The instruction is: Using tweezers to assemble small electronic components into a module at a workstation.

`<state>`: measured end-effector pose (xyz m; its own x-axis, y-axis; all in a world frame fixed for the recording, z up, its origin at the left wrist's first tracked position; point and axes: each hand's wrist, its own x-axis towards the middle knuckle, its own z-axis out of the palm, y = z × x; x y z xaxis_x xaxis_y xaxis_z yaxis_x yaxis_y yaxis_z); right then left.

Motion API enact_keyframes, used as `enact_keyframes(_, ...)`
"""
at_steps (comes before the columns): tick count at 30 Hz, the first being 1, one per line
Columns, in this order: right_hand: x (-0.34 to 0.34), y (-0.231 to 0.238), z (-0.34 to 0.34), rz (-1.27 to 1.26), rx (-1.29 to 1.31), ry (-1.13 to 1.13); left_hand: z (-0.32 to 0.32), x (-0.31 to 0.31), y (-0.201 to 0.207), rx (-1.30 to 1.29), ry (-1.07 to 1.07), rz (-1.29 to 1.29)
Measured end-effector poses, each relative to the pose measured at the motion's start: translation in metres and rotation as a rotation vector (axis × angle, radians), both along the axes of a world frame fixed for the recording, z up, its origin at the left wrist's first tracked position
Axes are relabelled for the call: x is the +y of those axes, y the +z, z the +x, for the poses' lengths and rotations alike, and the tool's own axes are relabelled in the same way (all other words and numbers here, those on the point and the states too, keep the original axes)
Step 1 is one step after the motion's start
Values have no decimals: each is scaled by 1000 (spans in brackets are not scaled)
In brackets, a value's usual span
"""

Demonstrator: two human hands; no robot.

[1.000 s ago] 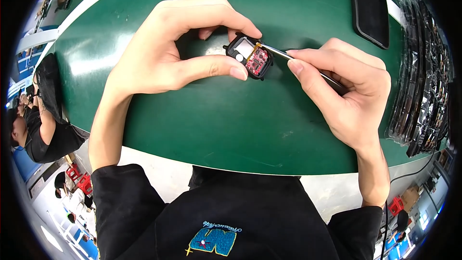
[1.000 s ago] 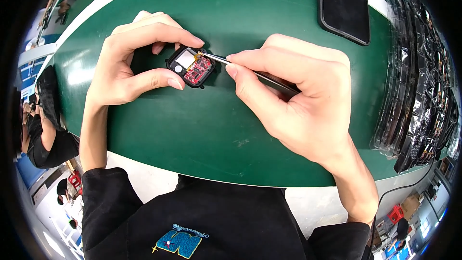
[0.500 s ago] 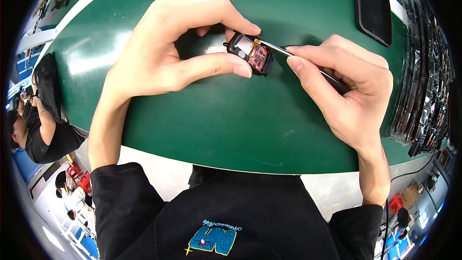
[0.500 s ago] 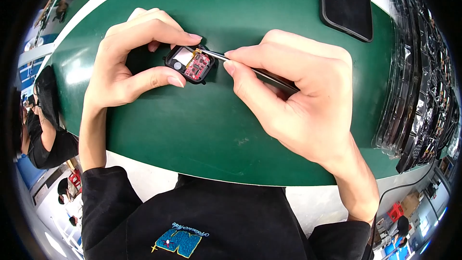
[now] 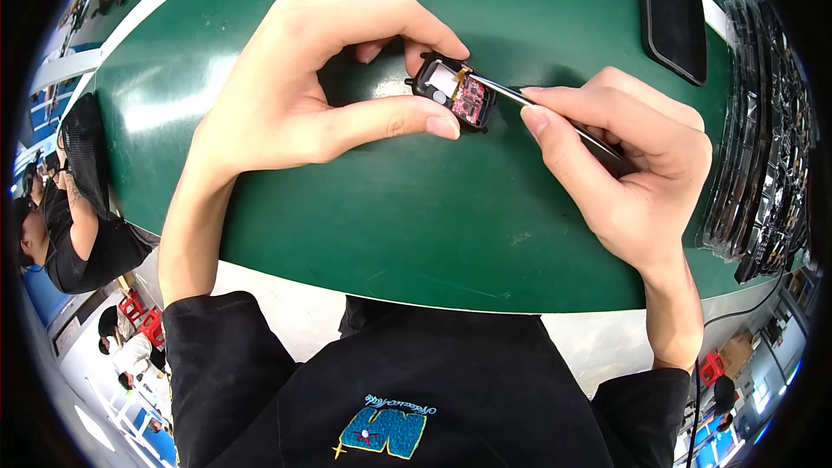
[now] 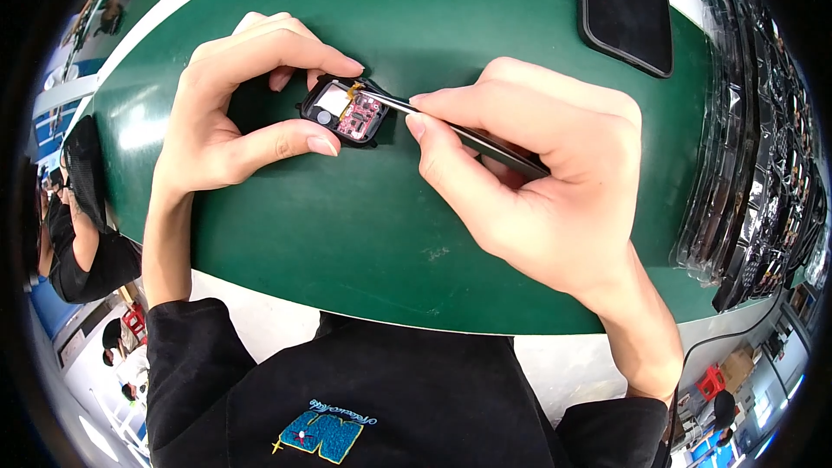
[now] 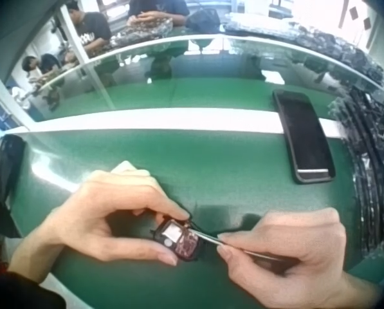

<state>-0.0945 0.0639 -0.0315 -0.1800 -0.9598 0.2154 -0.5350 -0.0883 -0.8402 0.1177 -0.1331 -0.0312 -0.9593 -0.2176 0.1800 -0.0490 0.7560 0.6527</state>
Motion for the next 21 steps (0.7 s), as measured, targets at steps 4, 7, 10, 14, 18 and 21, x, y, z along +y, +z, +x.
enact_keyframes(4,-2,-7,-1,-66,37,-20,-2,2,0,1,18,9)
enact_keyframes(7,0,-5,-2,-59,13,-107,-1,1,0,19,2,-7)
enact_keyframes(10,0,-8,-5,-64,-11,-59,-3,3,-2,29,36,21)
enact_keyframes(14,1,-10,-2,-162,172,-18,-5,4,0,19,13,3)
enact_keyframes(18,-2,-12,2,-217,256,-29,-4,4,-1,19,26,-6)
enact_keyframes(21,-3,-12,4,-227,282,-26,-4,4,-1,20,27,-14)
